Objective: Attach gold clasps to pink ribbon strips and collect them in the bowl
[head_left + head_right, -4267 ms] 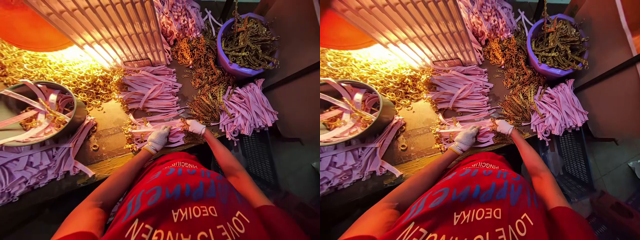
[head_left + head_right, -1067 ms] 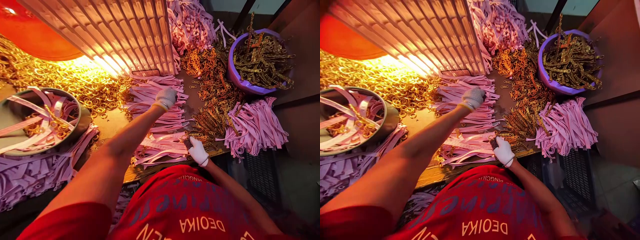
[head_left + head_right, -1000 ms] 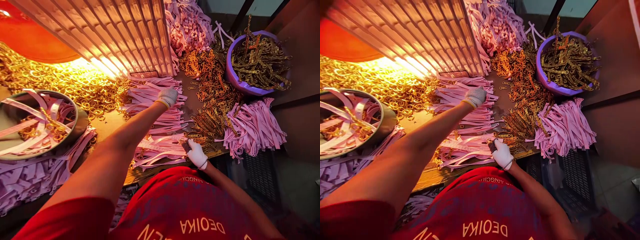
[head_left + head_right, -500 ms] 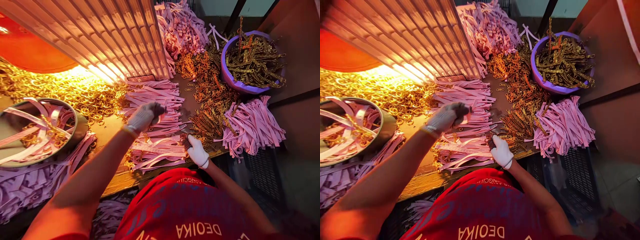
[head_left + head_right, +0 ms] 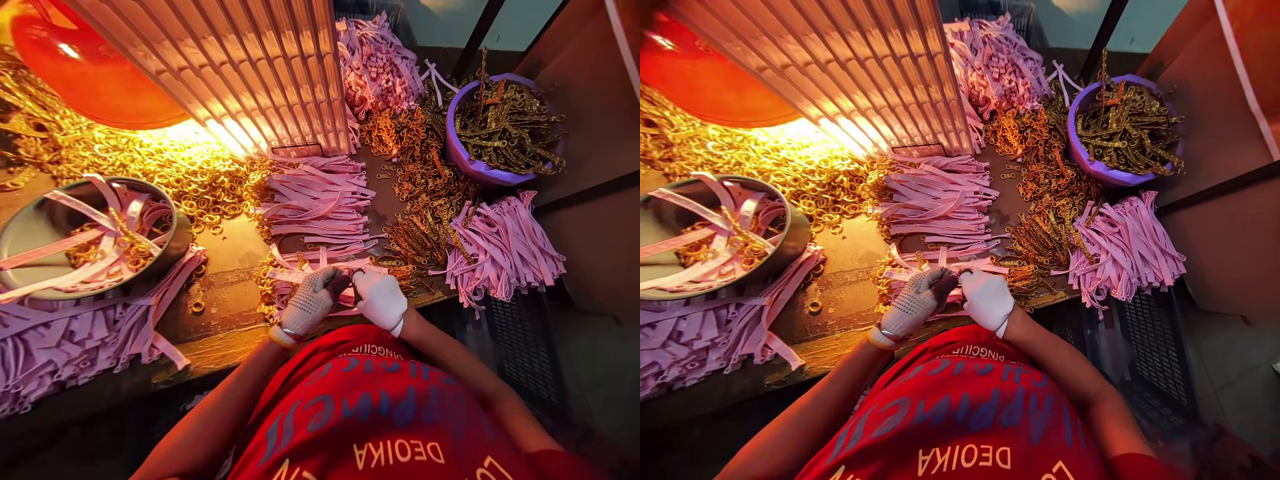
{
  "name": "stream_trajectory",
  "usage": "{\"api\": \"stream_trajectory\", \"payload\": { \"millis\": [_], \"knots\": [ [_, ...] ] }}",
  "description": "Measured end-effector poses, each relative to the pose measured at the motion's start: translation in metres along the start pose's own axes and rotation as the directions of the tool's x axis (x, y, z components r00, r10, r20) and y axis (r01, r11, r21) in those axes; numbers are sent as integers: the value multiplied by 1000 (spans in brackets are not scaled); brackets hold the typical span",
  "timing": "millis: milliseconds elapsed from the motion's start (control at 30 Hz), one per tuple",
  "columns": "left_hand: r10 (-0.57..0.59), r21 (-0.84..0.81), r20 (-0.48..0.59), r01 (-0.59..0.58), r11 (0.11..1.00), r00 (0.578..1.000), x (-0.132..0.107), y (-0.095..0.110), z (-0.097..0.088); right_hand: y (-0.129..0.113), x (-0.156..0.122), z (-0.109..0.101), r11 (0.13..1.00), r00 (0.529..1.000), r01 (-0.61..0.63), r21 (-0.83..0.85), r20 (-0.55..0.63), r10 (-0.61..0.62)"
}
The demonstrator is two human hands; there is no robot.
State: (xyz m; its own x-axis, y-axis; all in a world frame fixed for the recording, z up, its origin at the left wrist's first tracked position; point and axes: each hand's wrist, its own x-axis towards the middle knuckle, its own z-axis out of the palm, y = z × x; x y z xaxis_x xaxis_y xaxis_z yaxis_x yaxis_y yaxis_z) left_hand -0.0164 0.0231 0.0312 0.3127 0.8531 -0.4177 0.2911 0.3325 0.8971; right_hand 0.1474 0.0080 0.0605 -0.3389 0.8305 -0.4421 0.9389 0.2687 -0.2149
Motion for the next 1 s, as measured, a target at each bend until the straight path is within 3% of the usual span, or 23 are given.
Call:
{"api": "stream_trajectory", "payload": {
  "millis": [100, 233, 333, 533, 733, 867, 1000],
  "knots": [
    [132, 245, 44, -139, 959, 990, 5, -10, -4, 2, -2, 21, 999, 1000, 21, -49, -11, -22],
    [55, 359, 162, -111, 927, 985, 3, -31, -3, 3, -4, 45, 1000, 999, 19, -21, 32, -19],
    [21, 228, 188, -64, 971, 982, -7, -44, 4, 3, -8, 44, 996, 999, -35, 77, 43, 31],
    [-40, -34, 84, 43, 998, 996, -26, -58, 14, 4, -13, 24, 984, 991, 38, 173, 116, -58],
    [-47, -44, 36, 49, 998, 998, -31, -57, 15, 4, -12, 36, 985, 992, -10, 170, 124, -12],
    [-88, -77, 42, 91, 993, 995, -37, -55, 19, 3, -16, 46, 988, 989, 55, 147, 132, -74],
    [-51, -2, -1, 51, 999, 999, -40, -59, 24, 2, -21, 54, 991, 980, 86, 106, 169, -103]
  ]
}}
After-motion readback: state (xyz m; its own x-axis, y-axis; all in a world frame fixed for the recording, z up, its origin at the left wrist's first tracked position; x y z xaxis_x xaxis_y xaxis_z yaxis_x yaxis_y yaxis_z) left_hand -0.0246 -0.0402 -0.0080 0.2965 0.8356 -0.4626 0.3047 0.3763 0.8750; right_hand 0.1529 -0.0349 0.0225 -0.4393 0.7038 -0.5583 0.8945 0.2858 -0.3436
